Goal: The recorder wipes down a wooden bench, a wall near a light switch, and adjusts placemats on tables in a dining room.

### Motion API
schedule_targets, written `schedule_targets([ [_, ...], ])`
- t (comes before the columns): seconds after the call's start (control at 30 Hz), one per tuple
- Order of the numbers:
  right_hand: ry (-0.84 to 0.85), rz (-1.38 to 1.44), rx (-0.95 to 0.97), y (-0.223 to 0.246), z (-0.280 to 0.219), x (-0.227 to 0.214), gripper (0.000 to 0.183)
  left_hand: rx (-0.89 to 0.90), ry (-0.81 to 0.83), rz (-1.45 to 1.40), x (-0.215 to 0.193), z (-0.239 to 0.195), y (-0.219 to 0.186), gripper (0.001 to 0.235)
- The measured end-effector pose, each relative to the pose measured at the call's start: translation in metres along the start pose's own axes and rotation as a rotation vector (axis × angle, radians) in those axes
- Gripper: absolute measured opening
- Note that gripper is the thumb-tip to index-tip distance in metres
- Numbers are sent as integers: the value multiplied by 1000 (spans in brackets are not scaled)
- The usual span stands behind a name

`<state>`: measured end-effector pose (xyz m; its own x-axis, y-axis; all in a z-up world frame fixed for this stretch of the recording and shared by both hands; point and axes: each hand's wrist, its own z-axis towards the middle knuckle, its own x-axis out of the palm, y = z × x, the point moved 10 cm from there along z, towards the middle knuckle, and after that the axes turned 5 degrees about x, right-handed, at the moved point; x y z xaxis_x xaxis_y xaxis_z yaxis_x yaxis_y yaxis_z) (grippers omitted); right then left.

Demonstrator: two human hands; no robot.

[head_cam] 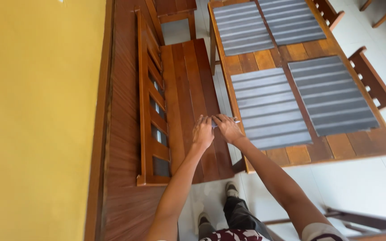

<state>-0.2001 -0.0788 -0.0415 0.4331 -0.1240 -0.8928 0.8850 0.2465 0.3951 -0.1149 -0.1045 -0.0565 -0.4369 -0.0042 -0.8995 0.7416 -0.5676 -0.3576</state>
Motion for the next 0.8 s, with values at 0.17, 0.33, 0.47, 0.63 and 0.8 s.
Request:
schedule_targets([
  [0.17,29,-26,17,-53,46,4,67,-78,83,-25,21,64,6,52],
  [0.33,37,-19,2,-94,95,31,65,-20,55,84,79,114,45,57],
  [0.47,102,-114,18,-123,136,77,60,-127,172,81,117,143,88,59],
  [0.63,81,-137,50,-167,168,157,54,-100,213,104,176,166,133,54],
  [0.8,93,-270,205,-219,191,233,42,-112,190,59,268,185,196,48],
])
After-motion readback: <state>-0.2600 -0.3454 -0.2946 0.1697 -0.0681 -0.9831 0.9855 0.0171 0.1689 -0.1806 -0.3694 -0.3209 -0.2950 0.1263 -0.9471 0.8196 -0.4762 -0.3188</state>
